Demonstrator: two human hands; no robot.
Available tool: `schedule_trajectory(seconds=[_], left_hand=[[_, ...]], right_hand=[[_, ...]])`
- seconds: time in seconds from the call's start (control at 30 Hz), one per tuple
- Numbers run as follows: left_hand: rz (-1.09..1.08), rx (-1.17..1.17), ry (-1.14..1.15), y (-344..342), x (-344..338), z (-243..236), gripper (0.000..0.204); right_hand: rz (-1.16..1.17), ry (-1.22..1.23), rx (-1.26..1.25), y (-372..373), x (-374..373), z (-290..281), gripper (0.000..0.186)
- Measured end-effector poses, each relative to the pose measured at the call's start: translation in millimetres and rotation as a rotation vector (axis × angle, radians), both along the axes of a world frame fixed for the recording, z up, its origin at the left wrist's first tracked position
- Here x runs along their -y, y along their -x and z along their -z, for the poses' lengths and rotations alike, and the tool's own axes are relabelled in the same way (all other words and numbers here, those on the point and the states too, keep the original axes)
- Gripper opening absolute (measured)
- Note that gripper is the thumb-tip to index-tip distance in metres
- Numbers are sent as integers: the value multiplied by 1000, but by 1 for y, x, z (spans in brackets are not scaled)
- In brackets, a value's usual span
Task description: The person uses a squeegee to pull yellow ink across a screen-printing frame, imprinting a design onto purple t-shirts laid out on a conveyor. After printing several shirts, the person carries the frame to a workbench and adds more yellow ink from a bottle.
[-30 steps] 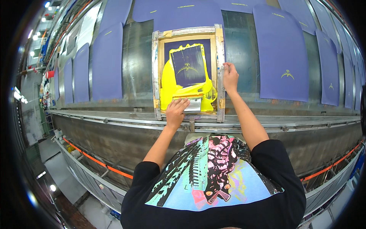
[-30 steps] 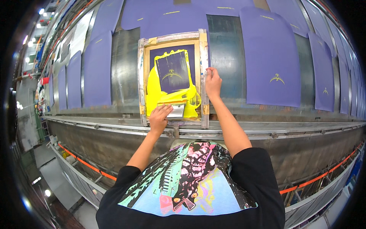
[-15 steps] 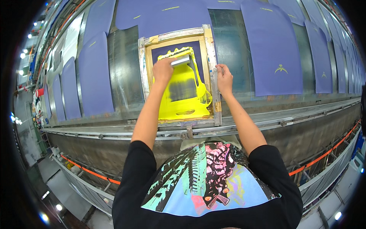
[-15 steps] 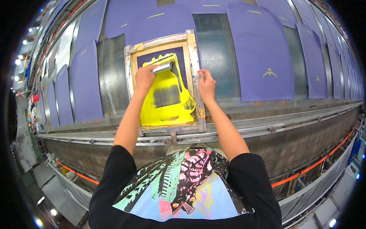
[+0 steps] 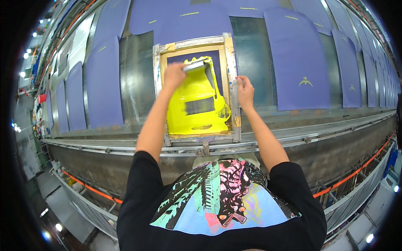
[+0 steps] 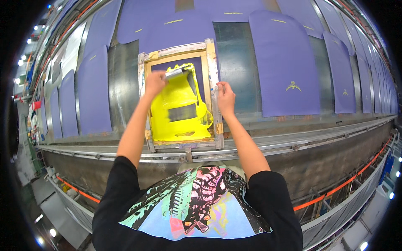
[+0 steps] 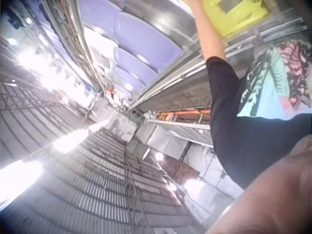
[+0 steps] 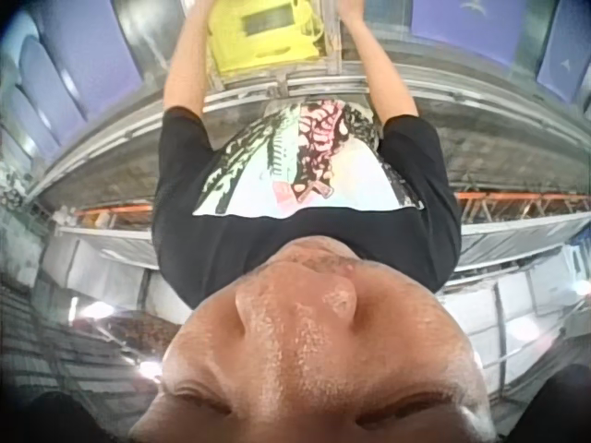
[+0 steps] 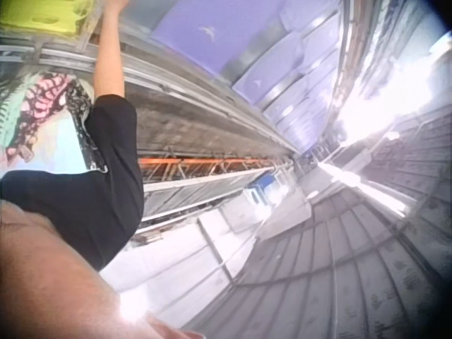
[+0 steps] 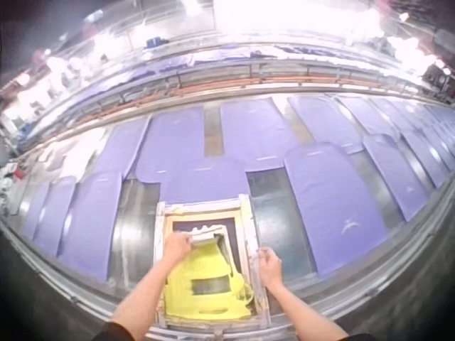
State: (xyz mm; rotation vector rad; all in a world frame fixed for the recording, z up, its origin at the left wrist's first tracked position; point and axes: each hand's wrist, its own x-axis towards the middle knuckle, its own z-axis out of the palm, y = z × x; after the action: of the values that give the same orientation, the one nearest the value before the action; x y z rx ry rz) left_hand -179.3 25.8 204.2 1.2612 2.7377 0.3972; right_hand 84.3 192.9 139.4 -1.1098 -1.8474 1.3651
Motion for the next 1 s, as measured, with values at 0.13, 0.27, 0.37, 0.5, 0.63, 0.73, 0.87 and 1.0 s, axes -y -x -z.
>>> schedule_trajectory(seconds=[0.13, 0.27, 0.37, 0.5, 0.63, 0.73, 0.87, 1.0], left_hand=[[-5, 38, 90, 33, -49, -32, 35], [-29, -30, 61, 6, -35, -9, 38], [1, 4, 1, -36, -10, 3, 40], [52, 21, -64, -96, 32, -4, 39], [167, 23, -249, -130, 72, 15, 40], [203, 27, -240, -155, 98, 60, 45], [196, 72, -209, -180, 122, 121, 54], [165, 120, -205, -175, 136, 84, 53]], right_hand=[[12, 10, 9, 6, 2, -2, 22], [23, -41, -5, 11, -1, 8, 23], [11, -25, -28, 12, -10, 2, 23], [4, -65, 39, 16, -23, -20, 22], [-87, 176, 72, 27, -43, 11, 21], [-31, 41, 70, 21, -25, 61, 20], [40, -37, 32, 8, 7, 99, 20], [17, 41, 112, 11, 37, 65, 19]])
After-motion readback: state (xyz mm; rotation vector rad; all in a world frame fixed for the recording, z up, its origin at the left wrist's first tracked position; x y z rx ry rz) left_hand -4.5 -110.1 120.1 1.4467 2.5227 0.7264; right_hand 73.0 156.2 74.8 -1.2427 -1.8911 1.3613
